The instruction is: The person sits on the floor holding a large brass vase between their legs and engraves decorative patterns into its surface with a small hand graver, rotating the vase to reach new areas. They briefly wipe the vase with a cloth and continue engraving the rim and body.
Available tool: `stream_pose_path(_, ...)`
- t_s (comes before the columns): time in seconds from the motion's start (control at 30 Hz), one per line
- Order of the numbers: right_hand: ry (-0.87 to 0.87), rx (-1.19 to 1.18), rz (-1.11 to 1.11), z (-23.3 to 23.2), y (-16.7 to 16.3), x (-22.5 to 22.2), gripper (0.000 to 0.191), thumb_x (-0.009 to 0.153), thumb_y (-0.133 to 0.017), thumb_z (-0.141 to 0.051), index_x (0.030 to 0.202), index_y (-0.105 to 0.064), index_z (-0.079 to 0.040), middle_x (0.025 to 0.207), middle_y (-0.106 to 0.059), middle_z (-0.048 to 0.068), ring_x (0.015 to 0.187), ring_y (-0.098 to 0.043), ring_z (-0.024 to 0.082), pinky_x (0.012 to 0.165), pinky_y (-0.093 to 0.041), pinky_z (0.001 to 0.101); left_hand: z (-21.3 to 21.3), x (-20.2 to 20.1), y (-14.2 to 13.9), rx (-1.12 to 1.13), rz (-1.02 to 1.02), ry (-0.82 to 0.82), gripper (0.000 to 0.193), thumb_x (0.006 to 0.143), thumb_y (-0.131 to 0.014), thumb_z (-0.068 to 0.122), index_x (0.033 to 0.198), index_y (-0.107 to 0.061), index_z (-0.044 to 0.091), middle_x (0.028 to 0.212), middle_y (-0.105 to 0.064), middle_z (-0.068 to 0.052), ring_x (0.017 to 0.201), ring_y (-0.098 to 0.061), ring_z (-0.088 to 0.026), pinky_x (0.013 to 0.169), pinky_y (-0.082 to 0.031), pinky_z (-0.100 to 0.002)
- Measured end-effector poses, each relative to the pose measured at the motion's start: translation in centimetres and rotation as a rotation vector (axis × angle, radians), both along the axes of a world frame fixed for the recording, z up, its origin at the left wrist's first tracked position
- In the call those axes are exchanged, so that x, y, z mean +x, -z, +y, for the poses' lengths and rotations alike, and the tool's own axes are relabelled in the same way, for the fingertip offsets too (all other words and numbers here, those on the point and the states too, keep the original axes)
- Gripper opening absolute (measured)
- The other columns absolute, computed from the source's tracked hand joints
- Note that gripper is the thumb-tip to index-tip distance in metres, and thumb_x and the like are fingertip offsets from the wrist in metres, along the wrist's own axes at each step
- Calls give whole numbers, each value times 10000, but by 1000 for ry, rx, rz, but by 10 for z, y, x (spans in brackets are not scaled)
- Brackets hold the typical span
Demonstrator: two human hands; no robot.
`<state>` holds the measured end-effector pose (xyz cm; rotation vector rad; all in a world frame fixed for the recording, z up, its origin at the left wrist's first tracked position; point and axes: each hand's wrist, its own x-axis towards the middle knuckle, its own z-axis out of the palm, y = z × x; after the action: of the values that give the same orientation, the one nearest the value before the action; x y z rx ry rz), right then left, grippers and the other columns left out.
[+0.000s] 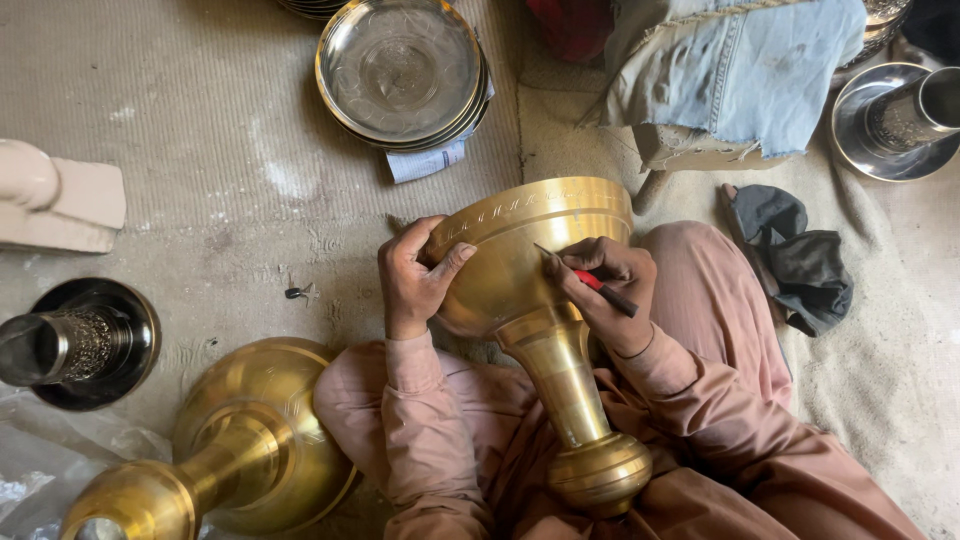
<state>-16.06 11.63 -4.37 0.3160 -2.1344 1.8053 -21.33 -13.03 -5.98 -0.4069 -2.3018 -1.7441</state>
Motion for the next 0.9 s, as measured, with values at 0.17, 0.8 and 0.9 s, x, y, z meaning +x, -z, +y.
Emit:
stream_pose_path(0.17,-134,2,-33,9,-6,-5,156,916,-731,40,808,-619,19,882,-767,141,791,-753,137,688,-591,235,0,0,-1,3,4,5,484,904,-814,432,1093,-709,-1,898,-754,-87,797,-727,-159,736,-583,-296)
stream_pose_path(0.8,-45,99,79,-13,-13,13,169,922,-719,0,801,-603,20,842,-751,128,740,-753,152,638,-574,250,-2,2,-1,13,14,-7,480,906,-818,417,1097,-710,-10,918,-752,-95,814,-729,-163,737,-584,-298)
stream_pose_path(0.9,-143,145,127,-7,-12,8,120,892,-723,0,814,-636,26,883,-749,153,778,-762,185,664,-585,266,-2,2,-2,5,19,-12,468,906,-823,405,1095,-711,-9,918,-752,-96,811,-728,-163,735,-581,-300)
